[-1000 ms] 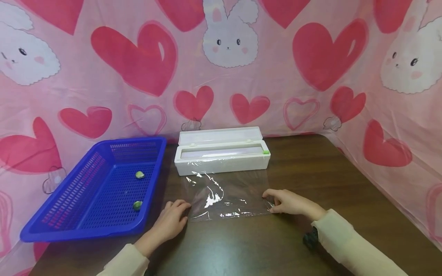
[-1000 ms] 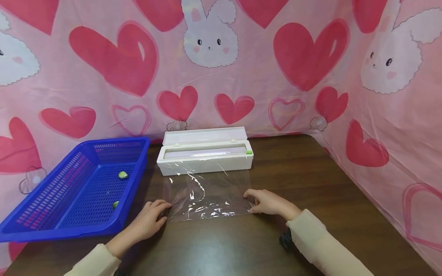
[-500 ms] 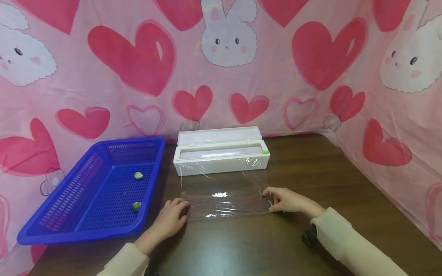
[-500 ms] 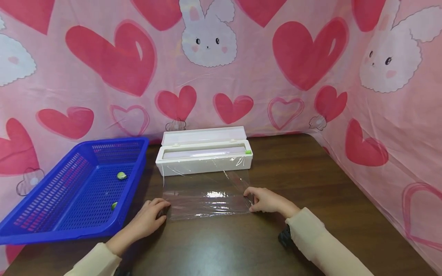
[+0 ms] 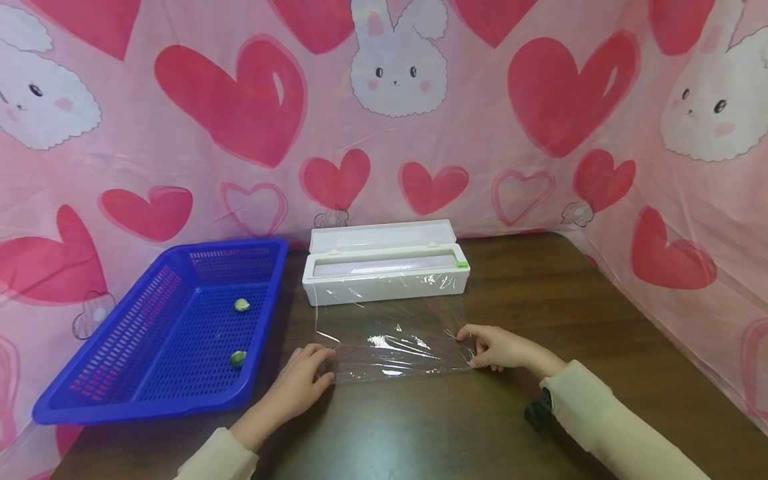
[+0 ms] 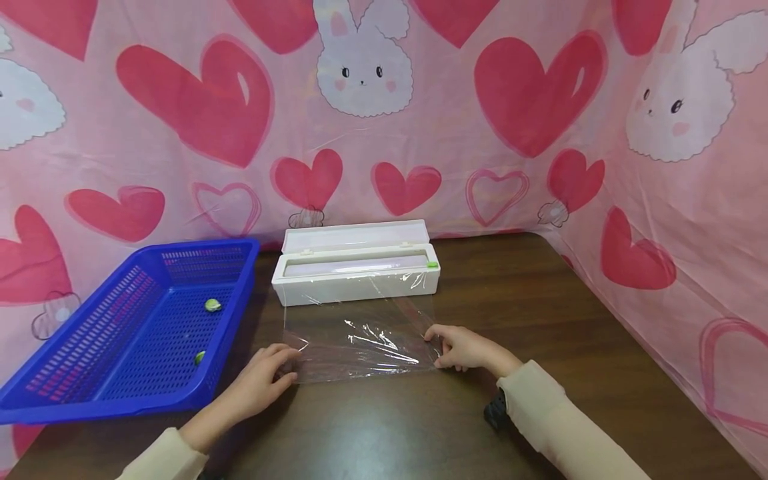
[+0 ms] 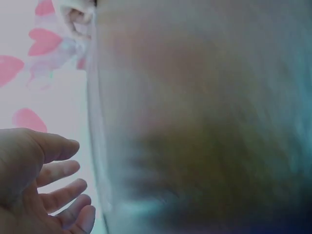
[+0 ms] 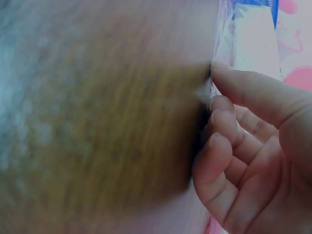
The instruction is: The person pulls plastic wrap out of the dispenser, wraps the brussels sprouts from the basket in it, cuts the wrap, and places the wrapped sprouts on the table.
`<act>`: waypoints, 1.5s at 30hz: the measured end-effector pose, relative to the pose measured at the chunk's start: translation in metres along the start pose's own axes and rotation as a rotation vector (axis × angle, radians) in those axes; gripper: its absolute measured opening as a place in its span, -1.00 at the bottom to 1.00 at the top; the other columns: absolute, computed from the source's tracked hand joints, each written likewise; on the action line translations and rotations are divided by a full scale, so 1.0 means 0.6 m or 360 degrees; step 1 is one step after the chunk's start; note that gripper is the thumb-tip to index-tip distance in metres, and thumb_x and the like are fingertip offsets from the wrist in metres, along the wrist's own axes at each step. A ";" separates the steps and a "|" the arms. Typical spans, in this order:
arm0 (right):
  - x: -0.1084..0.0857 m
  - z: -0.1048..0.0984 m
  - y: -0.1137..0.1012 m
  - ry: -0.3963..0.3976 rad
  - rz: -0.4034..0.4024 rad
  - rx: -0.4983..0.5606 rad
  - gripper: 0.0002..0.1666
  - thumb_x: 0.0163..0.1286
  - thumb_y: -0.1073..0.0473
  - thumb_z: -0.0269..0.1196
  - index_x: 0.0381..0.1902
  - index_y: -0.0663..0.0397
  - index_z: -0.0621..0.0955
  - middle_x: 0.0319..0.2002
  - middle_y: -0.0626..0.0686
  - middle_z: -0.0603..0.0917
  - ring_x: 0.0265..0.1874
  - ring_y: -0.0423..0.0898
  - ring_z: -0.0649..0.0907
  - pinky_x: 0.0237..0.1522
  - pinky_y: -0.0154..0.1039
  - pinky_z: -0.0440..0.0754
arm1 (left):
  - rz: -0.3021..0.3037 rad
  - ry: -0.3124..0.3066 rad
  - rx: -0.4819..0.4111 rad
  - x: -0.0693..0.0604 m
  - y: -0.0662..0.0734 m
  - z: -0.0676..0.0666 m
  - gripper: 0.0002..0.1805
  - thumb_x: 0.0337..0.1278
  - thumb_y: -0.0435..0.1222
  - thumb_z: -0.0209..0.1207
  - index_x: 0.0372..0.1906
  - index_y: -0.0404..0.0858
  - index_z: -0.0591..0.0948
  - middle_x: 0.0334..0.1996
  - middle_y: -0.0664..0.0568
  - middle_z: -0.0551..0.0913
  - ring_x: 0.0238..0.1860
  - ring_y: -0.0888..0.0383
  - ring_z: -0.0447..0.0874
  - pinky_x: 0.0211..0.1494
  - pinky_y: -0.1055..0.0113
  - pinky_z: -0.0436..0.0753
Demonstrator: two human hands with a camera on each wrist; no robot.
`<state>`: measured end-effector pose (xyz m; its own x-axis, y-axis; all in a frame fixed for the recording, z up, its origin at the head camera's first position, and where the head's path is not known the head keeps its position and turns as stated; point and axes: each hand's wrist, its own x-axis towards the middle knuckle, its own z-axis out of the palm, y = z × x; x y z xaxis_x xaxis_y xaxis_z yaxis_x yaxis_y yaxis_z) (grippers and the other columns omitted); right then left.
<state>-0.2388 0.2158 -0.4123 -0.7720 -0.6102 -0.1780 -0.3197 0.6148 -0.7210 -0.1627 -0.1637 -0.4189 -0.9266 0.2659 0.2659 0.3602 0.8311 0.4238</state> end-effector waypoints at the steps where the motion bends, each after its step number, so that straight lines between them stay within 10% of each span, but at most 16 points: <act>1: 0.000 0.000 0.000 -0.0001 0.0003 0.0000 -0.51 0.16 0.29 0.31 0.05 0.12 0.42 -0.63 -0.01 0.45 -0.76 -0.15 0.41 -0.72 -0.27 0.41 | 0.0024 0.0000 -0.0007 -0.001 0.006 -0.002 -0.67 -0.07 -0.39 0.30 -0.10 -0.29 0.59 -0.16 -0.05 0.54 -0.14 -0.01 0.44 -0.13 0.09 0.45; 12: 0.000 -0.001 0.001 -0.0021 -0.0017 0.0007 -0.48 0.16 0.27 0.32 0.07 0.12 0.41 -0.63 0.01 0.44 -0.77 -0.16 0.39 -0.72 -0.28 0.41 | 0.0367 -0.0051 -0.0283 -0.007 0.066 -0.072 -0.68 0.03 -0.36 0.26 -0.05 -0.23 0.57 -0.12 0.08 0.53 -0.20 0.14 0.50 -0.23 0.28 0.54; 21: -0.002 -0.002 0.000 -0.0014 -0.0016 0.0005 -0.47 0.15 0.28 0.32 0.07 0.13 0.40 -0.64 -0.01 0.44 -0.78 -0.16 0.39 -0.73 -0.30 0.40 | 0.0206 -0.0146 -0.0642 0.003 0.079 -0.166 -0.71 0.10 -0.29 0.23 -0.03 -0.16 0.57 -0.14 0.13 0.55 -0.29 0.23 0.52 -0.35 0.37 0.52; 34: -0.004 0.000 0.001 -0.0022 -0.0048 0.0021 -0.49 0.16 0.29 0.31 0.06 0.14 0.39 -0.65 -0.02 0.43 -0.78 -0.16 0.38 -0.73 -0.29 0.40 | -0.0072 -0.0034 -0.0595 0.034 0.004 -0.279 -0.63 0.24 -0.17 0.11 0.09 -0.23 0.52 -0.06 -0.05 0.60 -0.14 0.18 0.56 -0.15 0.41 0.51; 45: -0.004 0.000 0.000 -0.0019 -0.0047 0.0025 -0.48 0.16 0.28 0.31 0.06 0.13 0.39 -0.65 -0.01 0.43 -0.77 -0.15 0.39 -0.72 -0.28 0.40 | 0.0101 0.0210 -0.0770 0.058 -0.076 -0.324 -0.72 0.25 -0.33 0.09 0.05 -0.17 0.54 -0.16 0.33 0.59 -0.15 0.39 0.56 -0.16 0.57 0.48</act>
<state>-0.2371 0.2174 -0.4121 -0.7558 -0.6338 -0.1647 -0.3332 0.5887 -0.7364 -0.1905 -0.2872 -0.2608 -0.8909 0.2186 0.3981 0.4532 0.4856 0.7475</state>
